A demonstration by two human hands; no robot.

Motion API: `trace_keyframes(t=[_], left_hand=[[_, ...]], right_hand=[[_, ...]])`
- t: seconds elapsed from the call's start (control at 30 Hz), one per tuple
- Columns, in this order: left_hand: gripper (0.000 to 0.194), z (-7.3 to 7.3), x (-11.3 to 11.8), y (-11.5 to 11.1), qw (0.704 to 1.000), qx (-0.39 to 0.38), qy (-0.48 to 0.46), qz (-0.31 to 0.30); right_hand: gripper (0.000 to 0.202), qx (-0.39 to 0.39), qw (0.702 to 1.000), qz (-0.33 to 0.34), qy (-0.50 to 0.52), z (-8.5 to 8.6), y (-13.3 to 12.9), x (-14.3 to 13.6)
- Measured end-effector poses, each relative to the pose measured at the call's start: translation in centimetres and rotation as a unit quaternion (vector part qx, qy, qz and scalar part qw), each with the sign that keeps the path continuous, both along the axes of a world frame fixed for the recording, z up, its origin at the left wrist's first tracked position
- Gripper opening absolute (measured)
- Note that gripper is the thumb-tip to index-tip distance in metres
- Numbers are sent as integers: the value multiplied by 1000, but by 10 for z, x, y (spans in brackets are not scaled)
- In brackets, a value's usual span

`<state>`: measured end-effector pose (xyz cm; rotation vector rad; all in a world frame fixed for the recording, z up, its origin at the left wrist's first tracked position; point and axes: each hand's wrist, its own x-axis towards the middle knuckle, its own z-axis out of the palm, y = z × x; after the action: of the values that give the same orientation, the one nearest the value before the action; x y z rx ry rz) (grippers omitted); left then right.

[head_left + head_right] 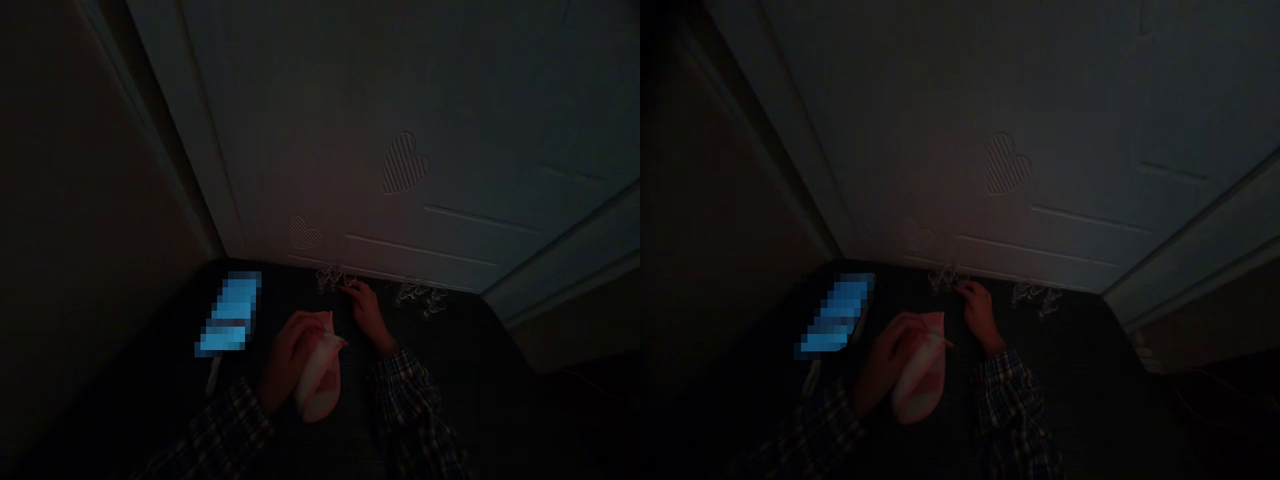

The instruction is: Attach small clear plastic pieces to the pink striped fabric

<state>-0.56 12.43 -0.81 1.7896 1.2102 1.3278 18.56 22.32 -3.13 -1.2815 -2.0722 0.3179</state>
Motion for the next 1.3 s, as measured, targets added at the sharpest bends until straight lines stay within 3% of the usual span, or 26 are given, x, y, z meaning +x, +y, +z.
trace_keyframes(t=[0.13, 0.23, 0.37, 0.47, 0.83, 1.07, 1.2, 1.3], left_hand=[[19, 2, -1, 1, 1000, 16, -2, 4], [19, 3, 0, 0, 1000, 7, -10, 14], [18, 4, 0, -1, 999, -20, -28, 34], [20, 3, 1, -1, 997, -35, -61, 30], [22, 3, 3, -7, 984, -81, -155, -40], [21, 9, 5, -13, 990, -70, -44, -113], [15, 4, 6, -13, 995, -64, -2, -81], [18, 3, 5, -9, 994, -102, -31, -33]], right_hand=[[37, -7, 997, -13, 69, 8, -15, 0], [28, -21, 989, -17, 143, 20, -41, 0], [20, -55, 982, 48, 175, 32, -83, -2], [25, -63, 980, 65, 178, 34, -101, -6], [3, -36, 972, 9, 231, 37, -104, -10], [5, -20, 968, -38, 249, 40, -107, -9], [6, -14, 966, -57, 253, 40, -106, -8], [7, -6, 960, -82, 267, 39, -104, -4]])
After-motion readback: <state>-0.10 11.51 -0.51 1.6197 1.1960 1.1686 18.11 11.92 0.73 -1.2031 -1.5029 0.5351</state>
